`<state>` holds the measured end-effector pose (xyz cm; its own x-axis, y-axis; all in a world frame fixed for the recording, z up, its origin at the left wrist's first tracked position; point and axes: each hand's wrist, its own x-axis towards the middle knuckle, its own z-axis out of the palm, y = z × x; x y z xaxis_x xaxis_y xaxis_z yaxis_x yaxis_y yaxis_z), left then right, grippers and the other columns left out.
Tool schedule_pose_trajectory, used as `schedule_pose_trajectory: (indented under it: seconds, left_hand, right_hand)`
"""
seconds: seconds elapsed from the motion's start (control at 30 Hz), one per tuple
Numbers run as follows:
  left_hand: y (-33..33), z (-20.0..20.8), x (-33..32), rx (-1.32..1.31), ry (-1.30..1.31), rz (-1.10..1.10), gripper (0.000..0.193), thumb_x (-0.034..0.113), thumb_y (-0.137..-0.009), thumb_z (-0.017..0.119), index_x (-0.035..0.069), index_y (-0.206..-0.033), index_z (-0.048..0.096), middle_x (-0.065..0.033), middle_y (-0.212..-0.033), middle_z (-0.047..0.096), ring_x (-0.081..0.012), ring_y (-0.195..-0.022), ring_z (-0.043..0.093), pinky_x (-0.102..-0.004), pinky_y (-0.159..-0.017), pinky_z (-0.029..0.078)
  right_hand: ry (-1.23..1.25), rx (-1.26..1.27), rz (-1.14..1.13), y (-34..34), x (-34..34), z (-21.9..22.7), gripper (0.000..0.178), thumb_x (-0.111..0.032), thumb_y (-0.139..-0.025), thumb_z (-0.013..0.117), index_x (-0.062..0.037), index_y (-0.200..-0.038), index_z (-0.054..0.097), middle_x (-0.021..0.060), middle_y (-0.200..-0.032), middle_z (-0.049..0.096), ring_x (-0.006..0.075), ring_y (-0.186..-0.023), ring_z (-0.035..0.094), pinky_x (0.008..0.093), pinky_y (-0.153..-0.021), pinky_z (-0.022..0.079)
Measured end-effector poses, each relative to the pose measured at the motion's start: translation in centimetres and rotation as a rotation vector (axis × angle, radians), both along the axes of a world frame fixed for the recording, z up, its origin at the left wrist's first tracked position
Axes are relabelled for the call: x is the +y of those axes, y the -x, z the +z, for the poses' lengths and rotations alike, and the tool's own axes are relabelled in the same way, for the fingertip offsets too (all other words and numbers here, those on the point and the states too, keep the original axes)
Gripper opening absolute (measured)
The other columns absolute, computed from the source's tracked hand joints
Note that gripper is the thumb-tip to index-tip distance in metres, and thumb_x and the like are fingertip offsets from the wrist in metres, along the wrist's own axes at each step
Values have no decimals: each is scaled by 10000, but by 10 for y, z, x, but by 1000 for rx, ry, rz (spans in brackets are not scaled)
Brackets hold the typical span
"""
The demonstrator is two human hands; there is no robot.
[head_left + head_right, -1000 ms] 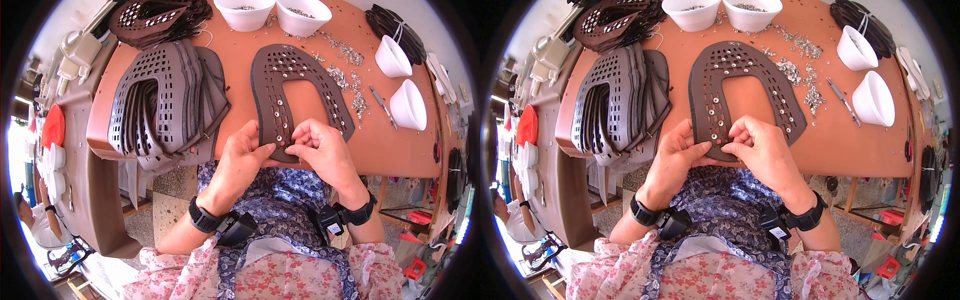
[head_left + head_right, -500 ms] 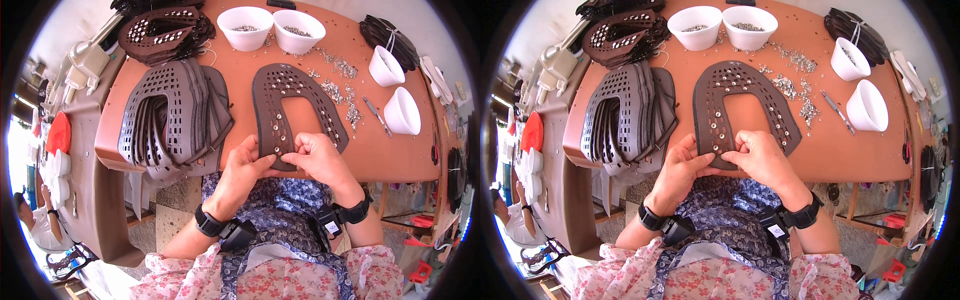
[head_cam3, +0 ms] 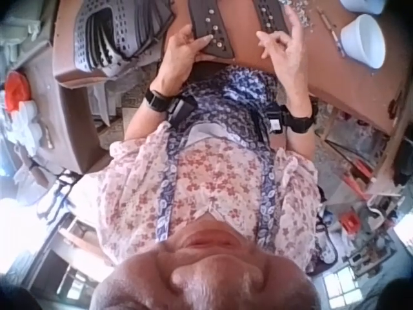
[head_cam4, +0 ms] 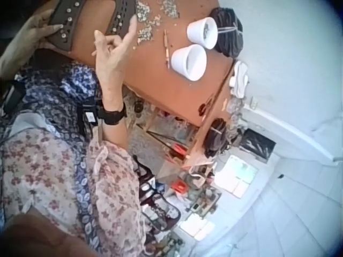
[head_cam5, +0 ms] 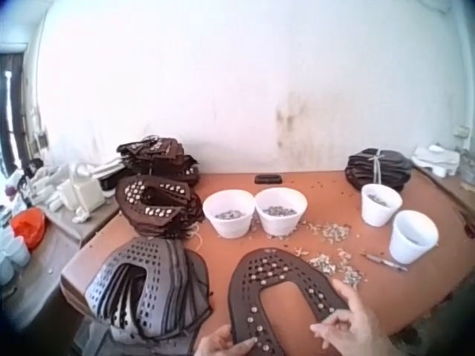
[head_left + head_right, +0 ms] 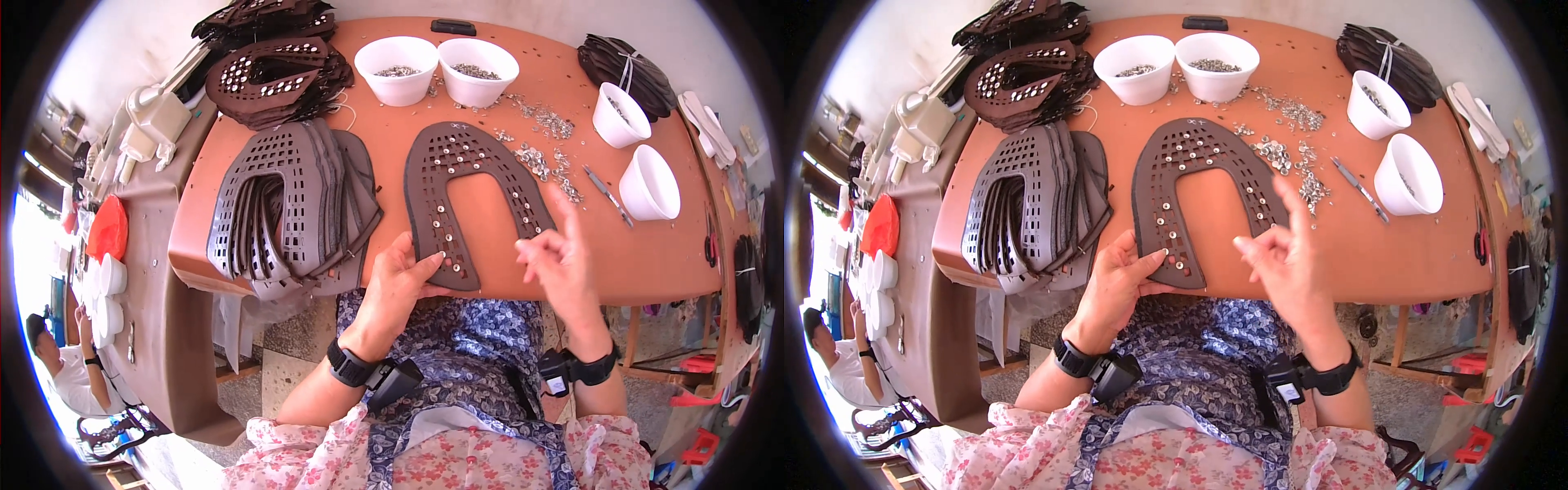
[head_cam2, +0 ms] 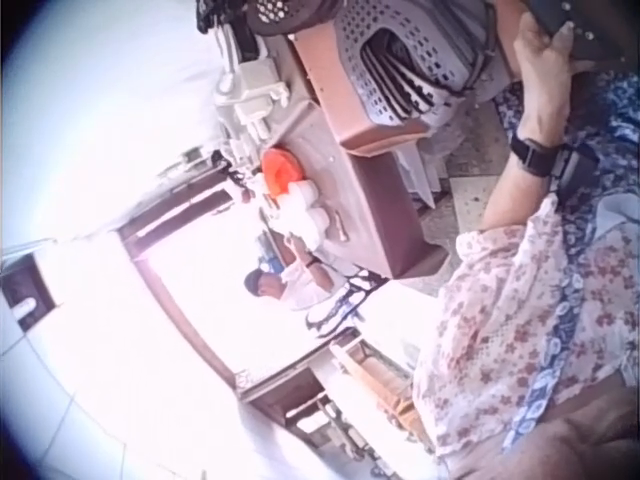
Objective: Manually attaching metal eyelets or rivets to leather shoe uppers using tweezers.
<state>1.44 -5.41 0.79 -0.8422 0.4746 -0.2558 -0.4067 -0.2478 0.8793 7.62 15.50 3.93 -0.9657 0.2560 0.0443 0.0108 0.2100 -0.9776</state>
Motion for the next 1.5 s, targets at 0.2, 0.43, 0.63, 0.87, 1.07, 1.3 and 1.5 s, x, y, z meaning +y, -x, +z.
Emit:
schedule_pose_trajectory:
  seconds: [0.2,0.43,0.63,0.87,1.07,1.3,1.5]
  left_hand:
    - [-2,5,-1,11,4,-2,277,23,-941,512,-31,-1211,482,-135,-1098,634,-213,-949,668,-370,-781,611]
    - [-1,1,-3,21,38,6,299,33,-941,512,-18,-1232,460,-134,-1135,619,-206,-940,667,-356,-748,612]
    - [-2,5,-2,32,70,12,295,49,-951,498,13,-1242,466,-108,-1153,616,-194,-942,664,-335,-746,606]
    - [-3,5,-1,29,81,25,306,47,-944,522,38,-1247,481,-86,-1119,645,-190,-923,683,-322,-727,608]
    - [-2,5,-2,41,55,3,311,45,-938,531,26,-1244,483,-93,-1111,653,-199,-927,685,-328,-742,607]
    - [-2,3,-4,39,38,-33,334,51,-935,533,5,-1260,465,-116,-1124,643,-195,-973,666,-321,-793,591]
    - [-2,0,-5,49,37,-22,338,26,-931,517,24,-1267,473,-103,-1111,653,-198,-945,679,-329,-752,606]
  right_hand:
    - [-44,439,-228,-15,13,61,812,-9,-883,624,-65,-1518,121,47,-806,614,70,-637,541,201,-597,465]
    - [-568,633,-250,-33,39,44,490,1,-869,637,12,-1332,478,46,-857,639,48,-684,500,202,-631,429]
    - [-748,274,-348,-48,68,-21,272,-9,-862,631,-18,-1134,619,125,-944,635,196,-753,612,316,-703,494]
    - [-982,422,-405,-45,80,-63,192,-1,-849,596,6,-1038,630,141,-968,601,316,-874,597,400,-765,493]
    - [-998,450,-399,-45,81,-67,191,21,-836,579,7,-1019,632,138,-966,600,320,-862,592,398,-751,487]
    - [-1020,447,-422,-46,79,-65,172,25,-833,582,8,-994,640,137,-952,601,312,-848,600,394,-741,492]
    - [-1025,462,-420,-45,78,-67,162,20,-845,581,7,-995,640,133,-949,607,313,-851,603,392,-745,494]
